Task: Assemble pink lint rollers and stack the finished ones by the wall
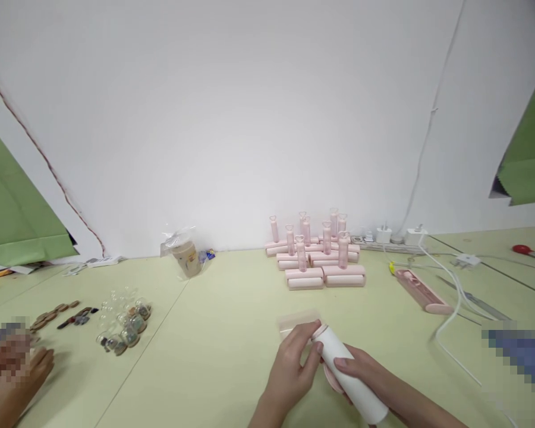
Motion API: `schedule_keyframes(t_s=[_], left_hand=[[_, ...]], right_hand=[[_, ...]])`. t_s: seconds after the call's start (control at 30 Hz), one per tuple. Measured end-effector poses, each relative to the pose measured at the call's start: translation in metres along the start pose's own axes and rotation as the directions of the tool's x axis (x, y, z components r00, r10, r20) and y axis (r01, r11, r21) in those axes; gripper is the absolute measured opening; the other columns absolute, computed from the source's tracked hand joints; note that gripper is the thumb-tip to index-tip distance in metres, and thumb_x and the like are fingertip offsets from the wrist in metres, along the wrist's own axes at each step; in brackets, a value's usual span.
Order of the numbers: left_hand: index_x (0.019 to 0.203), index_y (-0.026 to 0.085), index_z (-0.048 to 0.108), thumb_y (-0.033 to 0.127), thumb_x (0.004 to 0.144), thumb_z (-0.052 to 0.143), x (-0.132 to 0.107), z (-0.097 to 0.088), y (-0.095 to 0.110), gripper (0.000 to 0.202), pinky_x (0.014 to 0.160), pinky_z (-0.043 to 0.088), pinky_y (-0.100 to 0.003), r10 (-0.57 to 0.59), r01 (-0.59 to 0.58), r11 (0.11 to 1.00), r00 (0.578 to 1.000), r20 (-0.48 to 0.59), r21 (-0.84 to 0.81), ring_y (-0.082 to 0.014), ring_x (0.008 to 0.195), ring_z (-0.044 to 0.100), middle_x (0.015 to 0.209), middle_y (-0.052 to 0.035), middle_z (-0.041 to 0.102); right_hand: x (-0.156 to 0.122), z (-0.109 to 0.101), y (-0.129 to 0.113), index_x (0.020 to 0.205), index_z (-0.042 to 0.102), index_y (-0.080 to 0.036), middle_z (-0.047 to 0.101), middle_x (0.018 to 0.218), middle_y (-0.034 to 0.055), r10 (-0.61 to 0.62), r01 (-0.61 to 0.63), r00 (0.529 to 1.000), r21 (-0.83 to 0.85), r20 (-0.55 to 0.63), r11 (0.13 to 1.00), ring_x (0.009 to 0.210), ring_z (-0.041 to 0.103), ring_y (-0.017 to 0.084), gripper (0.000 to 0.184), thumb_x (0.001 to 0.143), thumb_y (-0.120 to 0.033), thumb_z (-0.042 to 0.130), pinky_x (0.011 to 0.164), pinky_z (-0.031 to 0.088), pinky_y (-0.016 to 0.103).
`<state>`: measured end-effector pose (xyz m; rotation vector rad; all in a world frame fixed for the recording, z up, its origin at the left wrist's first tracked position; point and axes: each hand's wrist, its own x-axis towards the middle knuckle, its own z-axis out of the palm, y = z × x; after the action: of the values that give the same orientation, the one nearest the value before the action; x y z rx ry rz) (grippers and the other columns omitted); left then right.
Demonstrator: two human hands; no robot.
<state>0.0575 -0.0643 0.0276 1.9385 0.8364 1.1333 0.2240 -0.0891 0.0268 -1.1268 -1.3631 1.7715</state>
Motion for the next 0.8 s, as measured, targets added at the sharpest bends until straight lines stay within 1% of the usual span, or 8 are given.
schedule_keyframes(t_s=[0.23,0.37,0.47,0.5,0.57,0.63,0.67,0.8], left_hand=[[0.109,0.023,0.059,0.026,0.08,0.051,0.0,0.004,0.004,0.03,0.087,0.041,-0.031,-0.067,0.067,0.994,0.998,0.005,-0.083,-0.0216,0.099,0.054,0.106,-0.008,0.061],[0.097,0.02,0.066,0.028,0.074,0.059,0.007,0.009,0.004,0.025,0.083,0.044,-0.031,-0.222,0.201,0.924,0.975,-0.03,-0.325,-0.0229,0.097,0.054,0.102,-0.0087,0.062],[0.089,0.014,0.068,0.034,0.074,0.06,0.013,0.009,0.004,0.027,0.084,0.044,-0.032,-0.366,0.218,0.78,0.919,-0.145,-0.587,-0.0232,0.094,0.056,0.096,-0.0095,0.064],[0.087,0.012,0.067,0.036,0.074,0.059,0.014,0.008,0.004,0.029,0.083,0.045,-0.032,-0.411,0.196,0.716,0.894,-0.179,-0.67,-0.0229,0.092,0.057,0.091,-0.0099,0.065],[0.086,0.007,0.066,0.037,0.076,0.059,0.015,0.007,0.004,0.032,0.082,0.046,-0.032,-0.501,0.152,0.572,0.843,-0.197,-0.806,-0.0226,0.089,0.059,0.088,-0.0112,0.065],[0.09,0.006,0.064,0.034,0.075,0.061,0.014,0.007,0.003,0.032,0.085,0.046,-0.032,-0.568,0.13,0.438,0.807,-0.162,-0.889,-0.0233,0.095,0.059,0.093,-0.0129,0.065],[0.094,0.005,0.063,0.031,0.076,0.061,0.014,0.008,0.003,0.032,0.088,0.046,-0.032,-0.584,0.126,0.383,0.8,-0.134,-0.915,-0.0236,0.099,0.057,0.098,-0.0135,0.064],[0.102,0.005,0.059,0.027,0.079,0.058,0.013,0.013,0.002,0.031,0.093,0.044,-0.029,-0.612,0.142,0.214,0.79,-0.02,-0.966,-0.0231,0.109,0.052,0.108,-0.0144,0.061]], right_hand=[[-0.002,0.001,0.002,0.106,0.048,-0.019,0.049,0.064,-0.003,0.064,-0.069,0.994,-0.049,-0.088,0.996,0.05,0.053,0.011,0.047,0.074,-0.053,0.052,0.027,0.039,0.013],[-0.005,0.0,-0.006,0.109,0.049,-0.021,0.053,0.068,-0.0011,0.099,-0.106,0.987,-0.045,-0.129,0.993,0.054,0.058,0.015,0.046,0.077,-0.054,0.048,0.031,0.044,0.019],[-0.007,-0.008,-0.02,0.103,0.055,-0.019,0.06,0.083,0.0041,-0.079,0.077,0.987,-0.021,-0.14,0.997,0.077,0.061,0.021,0.043,0.084,-0.053,0.035,0.062,0.055,0.031],[-0.007,-0.012,-0.025,0.104,0.055,-0.02,0.06,0.092,0.0057,-0.168,0.161,0.967,-0.055,-0.189,0.985,0.086,0.06,0.022,0.043,0.085,-0.052,0.034,0.073,0.053,0.035],[-0.007,-0.017,-0.03,0.112,0.05,-0.023,0.055,0.111,0.0068,-0.35,0.288,0.875,-0.222,-0.333,0.932,0.1,0.055,0.024,0.039,0.086,-0.048,0.036,0.084,0.048,0.037],[-0.007,-0.015,-0.031,0.123,0.04,-0.027,0.049,0.124,0.0067,-0.519,0.319,0.756,-0.468,-0.398,0.824,0.108,0.051,0.024,0.04,0.087,-0.043,0.037,0.09,0.045,0.038],[-0.007,-0.012,-0.029,0.127,0.035,-0.028,0.045,0.128,0.0065,-0.613,0.328,0.704,-0.6,-0.36,0.729,0.113,0.048,0.023,0.041,0.088,-0.039,0.037,0.093,0.042,0.038],[-0.007,0.009,-0.02,0.136,0.023,-0.023,0.028,0.141,0.0065,-0.82,0.308,0.572,-0.93,0.014,0.199,0.127,0.028,0.023,0.05,0.088,-0.022,0.037,0.099,0.034,0.037]])
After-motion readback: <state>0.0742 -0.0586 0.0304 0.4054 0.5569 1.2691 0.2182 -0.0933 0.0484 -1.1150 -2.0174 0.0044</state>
